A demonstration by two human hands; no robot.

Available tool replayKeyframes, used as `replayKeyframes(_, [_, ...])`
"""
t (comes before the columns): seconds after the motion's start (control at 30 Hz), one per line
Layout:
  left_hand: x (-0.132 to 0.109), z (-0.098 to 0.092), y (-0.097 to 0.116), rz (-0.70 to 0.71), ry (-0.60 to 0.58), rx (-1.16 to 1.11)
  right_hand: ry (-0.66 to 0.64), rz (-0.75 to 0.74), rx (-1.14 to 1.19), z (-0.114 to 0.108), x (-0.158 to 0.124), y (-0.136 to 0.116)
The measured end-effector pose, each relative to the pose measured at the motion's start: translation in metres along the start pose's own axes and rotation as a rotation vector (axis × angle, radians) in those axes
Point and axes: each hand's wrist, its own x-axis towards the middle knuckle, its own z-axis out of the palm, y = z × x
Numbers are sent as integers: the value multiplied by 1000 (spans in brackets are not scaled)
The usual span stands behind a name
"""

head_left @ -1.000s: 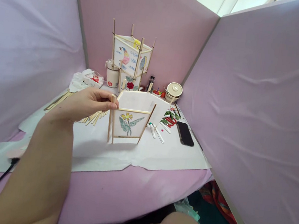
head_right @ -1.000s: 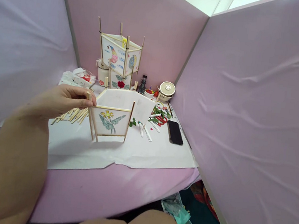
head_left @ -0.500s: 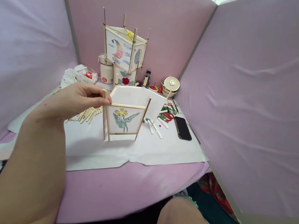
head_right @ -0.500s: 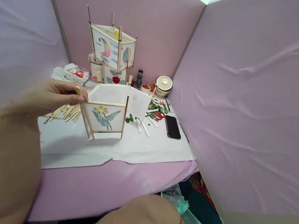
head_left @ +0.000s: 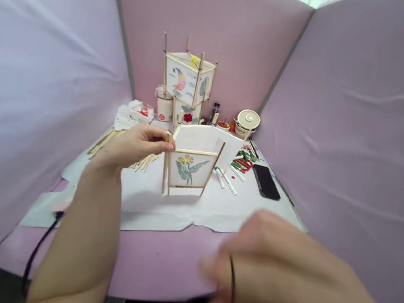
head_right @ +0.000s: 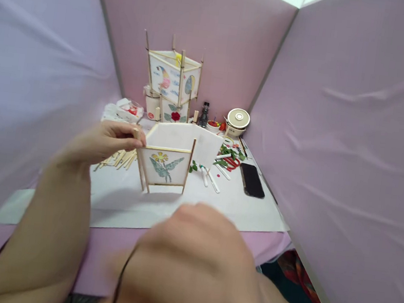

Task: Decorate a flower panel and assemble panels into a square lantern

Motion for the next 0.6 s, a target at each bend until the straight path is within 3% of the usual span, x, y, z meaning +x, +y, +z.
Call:
replayKeyframes(0.07, [-2,0,2,5,-3,-32,83,-106,-133,7,35,17])
replayKeyframes(0.13, [-4,0,6,21,-15,-58,66,-138,-270,13,72,32])
replayKeyframes(0.27, [-8,-1,14,72,-12,-46,-106,-139,-519,20,132,46])
replayKeyframes(0.43, [-11,-2,11,115,-7,-26,-328,-162,-771,32,177,40])
replayKeyframes(0.6, [-12,-2,8,73,-43,-68,-502,-166,-935,49,204,28])
